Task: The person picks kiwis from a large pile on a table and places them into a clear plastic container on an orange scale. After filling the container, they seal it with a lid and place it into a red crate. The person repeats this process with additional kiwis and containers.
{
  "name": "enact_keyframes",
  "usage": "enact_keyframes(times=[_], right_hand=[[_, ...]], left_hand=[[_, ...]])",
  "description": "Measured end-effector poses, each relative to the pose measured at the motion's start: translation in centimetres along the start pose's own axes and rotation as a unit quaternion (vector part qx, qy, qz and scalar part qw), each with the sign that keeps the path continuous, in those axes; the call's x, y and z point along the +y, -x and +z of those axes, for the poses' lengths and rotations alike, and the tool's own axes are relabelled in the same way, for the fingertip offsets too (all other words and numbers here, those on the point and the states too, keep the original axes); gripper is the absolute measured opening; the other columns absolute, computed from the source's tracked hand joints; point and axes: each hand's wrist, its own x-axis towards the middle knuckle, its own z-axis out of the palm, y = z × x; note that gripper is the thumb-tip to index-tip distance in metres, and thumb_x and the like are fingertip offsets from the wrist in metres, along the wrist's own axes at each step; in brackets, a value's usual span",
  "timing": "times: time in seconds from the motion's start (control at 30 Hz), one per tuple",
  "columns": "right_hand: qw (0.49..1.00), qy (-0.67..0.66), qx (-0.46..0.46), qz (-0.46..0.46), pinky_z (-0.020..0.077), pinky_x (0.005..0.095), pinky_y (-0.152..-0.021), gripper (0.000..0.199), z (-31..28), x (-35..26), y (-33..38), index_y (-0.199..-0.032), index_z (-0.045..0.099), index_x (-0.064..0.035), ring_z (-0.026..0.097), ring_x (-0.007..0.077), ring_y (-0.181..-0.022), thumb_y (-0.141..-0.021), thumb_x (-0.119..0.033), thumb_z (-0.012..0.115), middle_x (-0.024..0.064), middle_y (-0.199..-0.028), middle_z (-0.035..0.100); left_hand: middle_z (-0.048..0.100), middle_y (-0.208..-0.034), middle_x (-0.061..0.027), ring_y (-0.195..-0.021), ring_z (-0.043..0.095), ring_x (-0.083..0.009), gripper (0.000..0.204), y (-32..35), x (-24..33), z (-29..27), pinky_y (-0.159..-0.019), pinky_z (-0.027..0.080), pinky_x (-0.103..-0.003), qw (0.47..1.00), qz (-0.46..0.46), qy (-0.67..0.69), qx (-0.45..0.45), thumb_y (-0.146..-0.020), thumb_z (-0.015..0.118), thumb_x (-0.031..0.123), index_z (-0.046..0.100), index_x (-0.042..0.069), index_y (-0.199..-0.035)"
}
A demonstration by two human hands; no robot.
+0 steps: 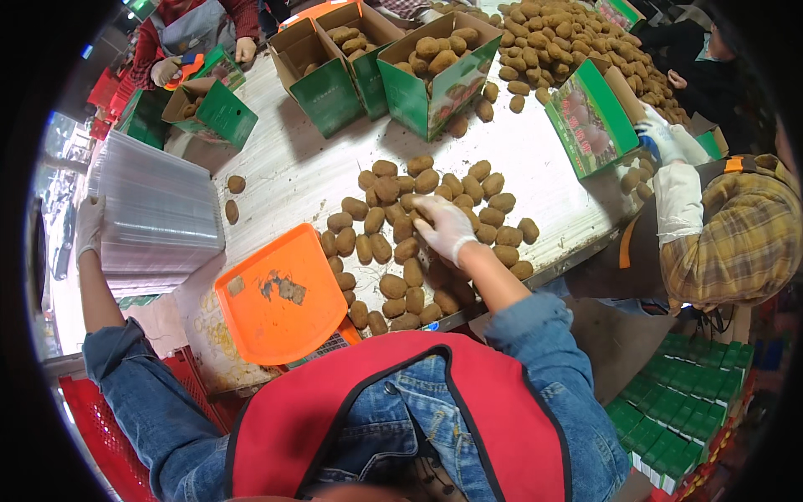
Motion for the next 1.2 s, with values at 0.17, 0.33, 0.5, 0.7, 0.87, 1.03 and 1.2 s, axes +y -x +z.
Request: enact_keyframes(times=[0.17,0.33,0.5,0.7,0.87,1.03,1.2], right_hand=[[0.996,0.047,-0.058,0.045,0.0433,0.0411,-0.111,0.066,3.9,-3.3,-7.3,-0.147,0.05,-0.0163,0.05,0.036,-0.134,-0.088,-0.027,0.077,0.0151,-0.149,0.047],[0.997,0.036,-0.042,0.061,0.0439,0.041,-0.11,0.061,5.7,-1.4,-10.0,-0.144,0.054,-0.0168,0.053,0.038,-0.13,-0.088,-0.02,0.077,0.0167,-0.148,0.049],[0.943,-0.301,-0.032,0.142,0.0533,0.0325,-0.092,0.046,5.3,2.0,-10.3,-0.142,0.054,-0.0075,0.064,0.019,-0.106,-0.1,-0.021,0.064,0.0098,-0.126,0.067],[0.74,-0.667,-0.045,0.078,0.0519,0.03,-0.086,0.046,0.1,3.4,-7.2,-0.141,0.056,-0.0072,0.063,0.0144,-0.101,-0.106,-0.037,0.053,0.0046,-0.127,0.067],[0.713,-0.697,0.003,0.075,0.0551,0.0352,-0.091,0.05,-3.7,5.5,-6.3,-0.144,0.052,-0.0059,0.065,0.0193,-0.107,-0.107,-0.04,0.05,0.0094,-0.132,0.064],[0.668,-0.734,0.058,0.11,0.0529,0.0399,-0.096,0.044,-4.3,8.5,-4.6,-0.139,0.055,-0.0091,0.064,0.0187,-0.112,-0.106,-0.038,0.055,0.0057,-0.13,0.065],[0.687,-0.714,0.067,0.117,0.0556,0.0334,-0.091,0.042,-5.7,9.5,-2.8,-0.139,0.051,-0.0102,0.064,0.0181,-0.113,-0.104,-0.031,0.061,0.0032,-0.123,0.063]], left_hand=[[0.059,-0.076,0.0032,-0.068,0.049,-0.0079,0.031,-2.2,-3.5,0.9,-0.059,0.04,-0.029,0.986,0.045,0.151,-0.056,-0.098,0.068,0.032,0.071,0.002,-0.093],[0.056,-0.075,0.0057,-0.067,0.048,-0.0065,0.028,-0.5,-3.2,0.7,-0.059,0.038,-0.026,0.942,-0.015,0.33,-0.052,-0.1,0.065,0.031,0.072,0.004,-0.093],[0.05,-0.07,0.0047,-0.064,0.042,-0.0073,0.029,-1.7,-3.1,1.4,-0.056,0.034,-0.03,0.984,0.064,0.164,-0.025,-0.098,0.064,0.025,0.064,0.003,-0.08],[0.039,-0.065,0.004,-0.063,0.036,-0.0079,0.031,-3.5,-5.8,4.4,-0.055,0.032,-0.033,0.973,0.118,0.196,0.037,-0.094,0.059,0.015,0.049,0.004,-0.067],[0.038,-0.065,0.0051,-0.06,0.036,-0.0071,0.027,-4.9,-7.7,5.6,-0.051,0.029,-0.031,0.98,0.081,0.175,0.057,-0.095,0.055,0.016,0.05,0.008,-0.07],[0.046,-0.067,0.0012,-0.062,0.042,-0.0093,0.025,-5.5,-8.4,5.0,-0.054,0.035,-0.031,0.979,0.101,0.159,0.076,-0.094,0.054,0.017,0.055,0.004,-0.073],[0.053,-0.074,-0.0027,-0.066,0.048,-0.0121,0.021,-5.3,-8.2,3.2,-0.059,0.041,-0.032,0.989,0.115,0.08,0.057,-0.099,0.053,0.016,0.06,0.0,-0.087]])
